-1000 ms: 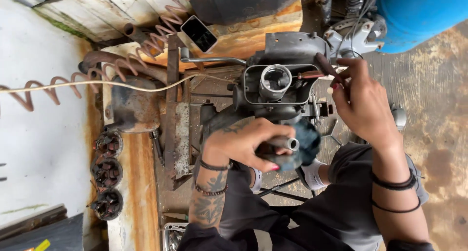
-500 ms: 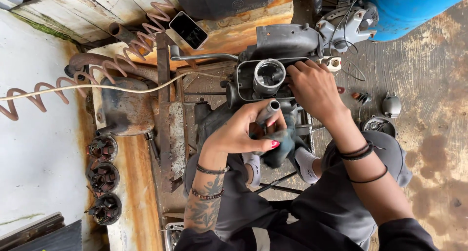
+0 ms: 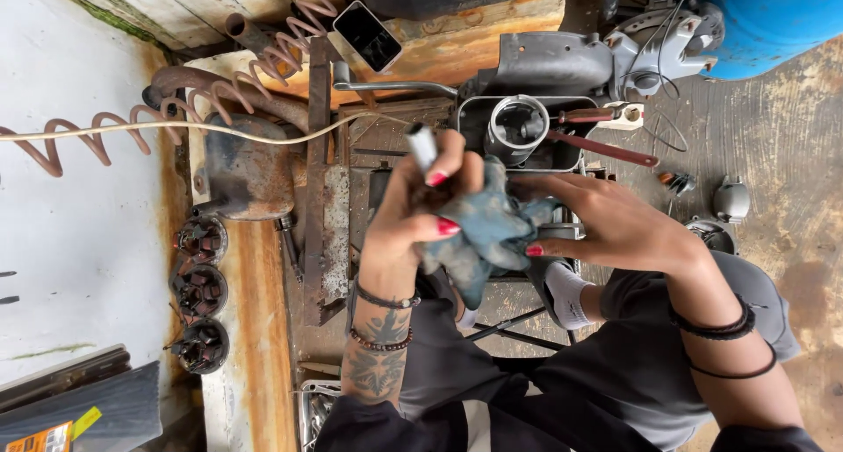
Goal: Cleaning and inspecting a motorcycle engine piston using a cloth and a small tool
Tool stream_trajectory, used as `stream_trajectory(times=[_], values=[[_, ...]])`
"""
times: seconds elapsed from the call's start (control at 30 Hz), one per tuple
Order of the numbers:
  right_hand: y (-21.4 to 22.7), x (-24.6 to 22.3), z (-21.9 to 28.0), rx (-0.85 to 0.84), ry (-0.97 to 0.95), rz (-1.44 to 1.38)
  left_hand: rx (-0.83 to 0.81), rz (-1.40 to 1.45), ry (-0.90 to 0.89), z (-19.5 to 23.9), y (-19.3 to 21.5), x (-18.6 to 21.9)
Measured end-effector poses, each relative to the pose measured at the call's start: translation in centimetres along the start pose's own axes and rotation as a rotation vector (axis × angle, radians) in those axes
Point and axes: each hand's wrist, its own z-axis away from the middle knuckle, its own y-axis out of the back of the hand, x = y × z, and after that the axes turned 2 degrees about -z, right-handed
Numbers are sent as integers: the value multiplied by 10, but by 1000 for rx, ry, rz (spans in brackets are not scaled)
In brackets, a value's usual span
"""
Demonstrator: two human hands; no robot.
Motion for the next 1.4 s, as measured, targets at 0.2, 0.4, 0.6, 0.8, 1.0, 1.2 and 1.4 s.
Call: stream_trajectory(times=[0.2, 0.4, 0.6, 0.8, 1.0, 1.2, 1.4], values=[[-42, 34, -3, -105, 100, -10, 181, 243, -165, 5, -20, 25], [-54, 16, -9, 129, 93, -439, 181, 67, -164, 16, -34, 29], [-61, 9, -15, 239, 231, -529, -103, 115, -12, 24, -30, 29], [-54, 50, 13, 509, 342, -530, -105, 6, -50, 26, -27, 40], [-39, 26, 37, 593, 236, -608, 161, -901, -105, 4, -46, 14], [-11, 8, 44, 474, 294, -521, 45, -1050, -54, 10, -28, -28], [2, 3, 39, 474, 247, 113, 146, -1135, 40, 0, -41, -8]])
